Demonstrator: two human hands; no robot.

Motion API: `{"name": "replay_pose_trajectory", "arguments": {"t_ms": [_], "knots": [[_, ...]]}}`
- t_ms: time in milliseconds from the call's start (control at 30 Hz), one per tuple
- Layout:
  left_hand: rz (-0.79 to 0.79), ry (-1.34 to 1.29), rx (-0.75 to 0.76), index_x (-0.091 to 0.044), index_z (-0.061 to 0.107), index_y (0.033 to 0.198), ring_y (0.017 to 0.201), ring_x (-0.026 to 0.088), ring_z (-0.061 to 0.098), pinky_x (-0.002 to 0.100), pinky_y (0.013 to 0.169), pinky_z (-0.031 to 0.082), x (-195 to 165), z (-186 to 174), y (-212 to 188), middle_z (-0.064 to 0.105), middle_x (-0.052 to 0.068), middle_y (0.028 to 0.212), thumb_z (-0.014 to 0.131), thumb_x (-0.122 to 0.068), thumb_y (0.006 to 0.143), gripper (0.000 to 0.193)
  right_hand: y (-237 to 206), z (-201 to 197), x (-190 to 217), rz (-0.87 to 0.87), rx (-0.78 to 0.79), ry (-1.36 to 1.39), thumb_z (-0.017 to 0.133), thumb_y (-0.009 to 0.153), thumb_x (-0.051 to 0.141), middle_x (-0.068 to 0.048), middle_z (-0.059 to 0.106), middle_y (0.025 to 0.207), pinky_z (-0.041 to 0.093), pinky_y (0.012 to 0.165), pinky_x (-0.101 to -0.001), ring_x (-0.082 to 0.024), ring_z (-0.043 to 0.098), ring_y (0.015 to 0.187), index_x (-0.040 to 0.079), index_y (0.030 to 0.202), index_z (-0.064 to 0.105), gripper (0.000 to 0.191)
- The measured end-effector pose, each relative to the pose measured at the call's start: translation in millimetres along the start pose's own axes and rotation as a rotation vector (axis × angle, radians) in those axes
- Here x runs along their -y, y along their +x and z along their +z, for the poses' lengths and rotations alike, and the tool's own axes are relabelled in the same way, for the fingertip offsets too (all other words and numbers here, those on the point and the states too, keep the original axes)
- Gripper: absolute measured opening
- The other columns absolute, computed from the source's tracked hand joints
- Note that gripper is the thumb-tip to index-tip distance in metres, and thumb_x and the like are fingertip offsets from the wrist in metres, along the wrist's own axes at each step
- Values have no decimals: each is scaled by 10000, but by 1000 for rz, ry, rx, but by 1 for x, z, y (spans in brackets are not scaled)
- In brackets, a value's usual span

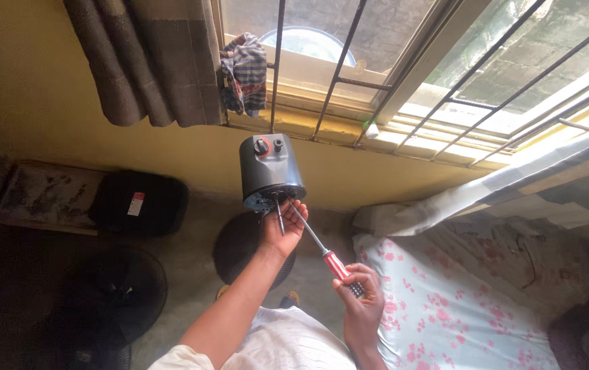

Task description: The person uses a screwdriver to loosen and tighten screws on the base of a small gray electric appliance set on a stool by a window, working on several screws in turn, then picks up a cloth and wipes the appliance.

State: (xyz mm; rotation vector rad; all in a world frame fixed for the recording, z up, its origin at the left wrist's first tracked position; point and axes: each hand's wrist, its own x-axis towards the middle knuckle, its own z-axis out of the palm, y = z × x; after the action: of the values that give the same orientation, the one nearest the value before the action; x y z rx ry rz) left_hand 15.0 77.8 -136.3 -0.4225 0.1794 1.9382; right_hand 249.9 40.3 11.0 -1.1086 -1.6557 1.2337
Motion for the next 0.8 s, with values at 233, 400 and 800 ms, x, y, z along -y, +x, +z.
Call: {"name": "replay_pose_trajectory", "arguments": {"t_ms": [233, 400, 800], "knots": [[15, 126, 21, 13, 704, 1034, 1037, 307, 733, 451, 982, 601, -5, 3, -3, 754, 157, 1048, 713, -136, 928, 183, 5, 8, -23, 159, 14, 379, 753, 807, -40, -60, 584, 1160, 437, 892, -294, -132, 540, 1041, 51, 846, 607, 177], [0, 113, 31, 28, 707, 1046, 1060, 315, 725, 453, 1002, 594, -9, 1, -2, 756, 168, 1070, 717, -142, 935, 204, 3, 12, -30, 205, 18, 451, 743, 831, -33, -54, 566, 1184, 429, 915, -286, -120, 533, 1059, 57, 864, 602, 171], [-10, 152, 41, 23, 711, 1036, 1056, 303, 726, 438, 990, 604, -16, 4, -3, 759, 160, 1054, 729, -140, 915, 205, 1, 26, -33, 191, 1, 523, 728, 849, -30, -65, 568, 1162, 425, 879, -270, -118, 523, 1018, 57, 892, 607, 155]]}}
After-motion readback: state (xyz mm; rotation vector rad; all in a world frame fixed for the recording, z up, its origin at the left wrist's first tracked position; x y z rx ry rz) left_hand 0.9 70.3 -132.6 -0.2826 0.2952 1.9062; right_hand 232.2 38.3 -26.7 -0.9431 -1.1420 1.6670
